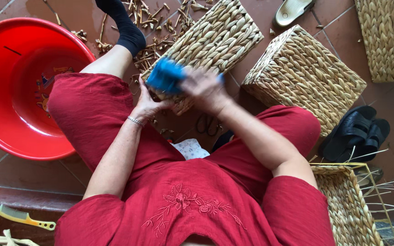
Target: The person sits on the tiled floor and wipes woven water-hyacinth storage baskets one at a time with a blue cloth, turning each basket to clean its sides and lid, with a red basin of water nearby and dried plant debris scattered on the floor.
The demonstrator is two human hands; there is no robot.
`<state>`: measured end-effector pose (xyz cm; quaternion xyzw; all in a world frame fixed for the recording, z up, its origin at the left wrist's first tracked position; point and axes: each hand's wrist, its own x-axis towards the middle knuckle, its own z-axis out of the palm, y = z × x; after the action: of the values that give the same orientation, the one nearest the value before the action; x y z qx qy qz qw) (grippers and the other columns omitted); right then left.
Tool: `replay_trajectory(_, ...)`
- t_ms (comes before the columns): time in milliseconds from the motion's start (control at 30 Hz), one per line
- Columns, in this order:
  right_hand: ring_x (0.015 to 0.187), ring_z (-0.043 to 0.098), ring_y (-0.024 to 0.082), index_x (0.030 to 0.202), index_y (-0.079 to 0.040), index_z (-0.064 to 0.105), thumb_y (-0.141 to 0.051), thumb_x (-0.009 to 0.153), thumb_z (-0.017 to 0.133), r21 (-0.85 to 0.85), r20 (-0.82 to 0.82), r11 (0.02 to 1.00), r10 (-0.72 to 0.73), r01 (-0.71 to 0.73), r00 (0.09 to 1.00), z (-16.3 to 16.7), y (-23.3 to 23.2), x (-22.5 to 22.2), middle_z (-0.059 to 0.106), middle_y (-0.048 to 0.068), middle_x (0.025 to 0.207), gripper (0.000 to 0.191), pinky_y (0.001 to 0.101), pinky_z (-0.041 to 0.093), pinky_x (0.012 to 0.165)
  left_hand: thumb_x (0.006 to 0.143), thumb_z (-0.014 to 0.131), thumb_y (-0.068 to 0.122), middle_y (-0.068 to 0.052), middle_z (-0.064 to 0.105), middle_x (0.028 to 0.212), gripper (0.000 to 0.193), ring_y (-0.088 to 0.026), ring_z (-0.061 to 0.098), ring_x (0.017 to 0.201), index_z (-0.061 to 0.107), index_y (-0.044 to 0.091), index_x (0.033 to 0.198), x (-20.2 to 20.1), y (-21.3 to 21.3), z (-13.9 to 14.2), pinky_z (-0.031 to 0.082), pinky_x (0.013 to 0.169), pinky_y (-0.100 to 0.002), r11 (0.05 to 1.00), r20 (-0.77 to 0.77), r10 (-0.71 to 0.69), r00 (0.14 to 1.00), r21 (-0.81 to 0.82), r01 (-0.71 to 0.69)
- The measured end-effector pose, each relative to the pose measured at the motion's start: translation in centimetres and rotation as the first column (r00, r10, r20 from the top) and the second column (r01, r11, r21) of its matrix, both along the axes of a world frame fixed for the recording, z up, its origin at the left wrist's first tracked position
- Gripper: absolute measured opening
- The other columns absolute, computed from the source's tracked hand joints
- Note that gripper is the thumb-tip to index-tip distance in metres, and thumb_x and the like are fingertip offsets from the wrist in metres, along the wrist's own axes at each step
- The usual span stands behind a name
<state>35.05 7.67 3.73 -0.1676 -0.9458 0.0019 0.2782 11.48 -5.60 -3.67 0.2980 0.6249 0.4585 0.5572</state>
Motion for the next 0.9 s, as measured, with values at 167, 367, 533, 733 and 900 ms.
replay_trajectory(167, 0.088, 0.061, 0.031, 0.110, -0.018, 0.065, -0.013, 0.100, 0.058, -0.043, 0.055, 0.809, -0.584, 0.586, 0.810, -2.5, 10.2, 4.9, 0.063, 0.009, 0.095, 0.013, 0.0475, 0.049, 0.064, 0.062, 0.100, 0.014, -0.014, 0.032, 0.165, 0.161, -0.025, 0.038, 0.150, -0.031, 0.010, 0.156, 0.6, -0.3, -0.2, 0.031, 0.124, -0.037, 0.998, -0.013, -0.010, 1.000, 0.056, 0.011)
replay_trajectory(367, 0.087, 0.060, 0.030, 0.109, -0.010, 0.060, -0.007, 0.098, 0.055, 0.039, 0.069, 0.826, -0.563, 0.562, 0.824, -1.2, 5.7, 2.6, 0.060, 0.015, 0.096, 0.012, 0.0425, 0.043, 0.058, 0.059, 0.100, 0.016, -0.014, 0.031, 0.164, 0.162, -0.023, 0.036, 0.149, -0.030, 0.010, 0.156, 0.9, -0.8, 0.7, 0.031, 0.122, -0.037, 0.999, -0.013, -0.014, 1.000, 0.029, 0.014)
replay_trajectory(533, 0.104, 0.062, 0.035, 0.108, -0.009, 0.061, -0.013, 0.085, 0.064, -0.174, 0.101, 0.984, 0.048, -0.030, 0.994, 0.9, -5.6, -2.0, 0.061, 0.020, 0.115, 0.023, 0.0477, 0.052, 0.071, 0.063, 0.099, 0.025, -0.017, 0.035, 0.167, 0.154, -0.022, 0.035, 0.151, -0.016, 0.005, 0.163, -0.4, 0.3, -0.6, 0.014, 0.119, -0.033, 0.988, 0.118, -0.150, 0.982, -0.005, 0.152)
replay_trajectory(733, 0.101, 0.066, 0.037, 0.124, -0.006, 0.060, -0.012, 0.080, 0.059, 0.244, 0.230, 0.945, -0.276, 0.220, 0.933, -0.5, 1.7, 2.2, 0.063, 0.023, 0.114, 0.045, 0.0426, 0.054, 0.064, 0.061, 0.102, 0.028, -0.014, 0.022, 0.168, 0.171, -0.021, 0.030, 0.153, -0.045, 0.005, 0.145, -0.5, -0.7, -0.6, 0.022, 0.127, -0.038, 0.987, -0.098, -0.162, 0.982, -0.003, 0.163)
replay_trajectory(900, 0.088, 0.061, 0.033, 0.112, -0.014, 0.064, -0.014, 0.087, 0.060, 0.111, 0.029, 0.757, -0.650, 0.643, 0.760, -2.1, 11.4, 6.4, 0.059, 0.012, 0.104, 0.025, 0.0415, 0.050, 0.062, 0.057, 0.103, 0.027, -0.016, 0.023, 0.170, 0.174, -0.023, 0.025, 0.155, -0.046, 0.008, 0.146, 0.5, -0.7, 0.3, 0.014, 0.128, -0.038, 0.982, -0.112, -0.159, 0.981, 0.082, 0.169)
